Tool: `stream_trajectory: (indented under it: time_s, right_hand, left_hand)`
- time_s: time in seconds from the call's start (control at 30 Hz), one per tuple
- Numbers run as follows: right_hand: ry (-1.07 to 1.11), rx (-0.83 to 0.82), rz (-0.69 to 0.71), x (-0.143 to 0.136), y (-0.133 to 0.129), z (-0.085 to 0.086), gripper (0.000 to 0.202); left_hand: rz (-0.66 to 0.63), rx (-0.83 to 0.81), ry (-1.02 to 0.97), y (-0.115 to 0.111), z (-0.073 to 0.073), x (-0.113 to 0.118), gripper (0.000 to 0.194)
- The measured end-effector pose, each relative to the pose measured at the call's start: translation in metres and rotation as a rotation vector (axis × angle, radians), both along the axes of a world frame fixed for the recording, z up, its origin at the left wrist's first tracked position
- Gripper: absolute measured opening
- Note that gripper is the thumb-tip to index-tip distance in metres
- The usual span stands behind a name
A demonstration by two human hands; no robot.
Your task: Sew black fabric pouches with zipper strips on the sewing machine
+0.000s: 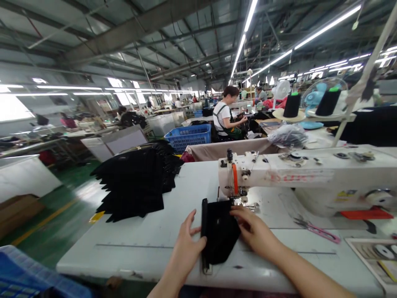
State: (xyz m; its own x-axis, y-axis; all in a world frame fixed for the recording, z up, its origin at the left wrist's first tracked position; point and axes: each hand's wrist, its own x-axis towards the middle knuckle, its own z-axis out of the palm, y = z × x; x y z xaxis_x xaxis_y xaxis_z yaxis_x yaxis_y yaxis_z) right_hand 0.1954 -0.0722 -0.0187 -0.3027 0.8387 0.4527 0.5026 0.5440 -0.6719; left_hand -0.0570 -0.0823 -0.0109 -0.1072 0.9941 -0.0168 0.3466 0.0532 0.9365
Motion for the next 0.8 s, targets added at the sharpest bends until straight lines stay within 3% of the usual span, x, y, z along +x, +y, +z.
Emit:
stream_trajectory:
  time_s: [0.13,0.27,0.33,0.37,0.4,0.47,0.6,0.73,0.8]
  right_hand:
    - [-0.065,0.096,0.01,0.001,0.009,0.007,0.03]
    - [-0.212,0.148,0.089,-0.003,-0.017,0.012,0.01]
    - [-0.278,0.152,0.104,-0.007,-0.038,0.01,0.005]
    - [-0.301,0.15,0.103,-0.009,-0.049,0.009,0.003]
    - [-0.317,0.147,0.097,-0.011,-0.058,0.007,0.003]
    - [-0.329,0.149,0.075,-0.013,-0.072,0.003,0.006]
    - [-0.313,0.188,0.018,-0.013,-0.086,-0.002,0.011]
    - [-0.307,0.224,-0.022,-0.011,-0.092,-0.002,0.011]
    - [-0.304,0.228,-0.033,-0.011,-0.095,-0.003,0.012]
  left_hand:
    - [-0.066,0.026,-0.001,0.001,0.007,-0.003,0.079]
    - [-0.212,0.258,0.355,-0.005,0.032,-0.007,0.063]
    - [-0.372,0.426,0.539,-0.017,0.043,-0.003,0.049]
    - [-0.514,0.468,0.585,-0.024,0.046,0.001,0.044]
    - [-0.659,0.493,0.61,-0.031,0.047,0.006,0.042]
    - [-0.802,0.538,0.642,-0.041,0.045,0.017,0.043]
    - [-0.766,0.594,0.608,-0.045,0.032,0.027,0.023]
    - [-0.51,0.576,0.446,-0.042,0.031,0.028,0.011]
    - [-0.451,0.627,0.449,-0.045,0.033,0.031,0.009]
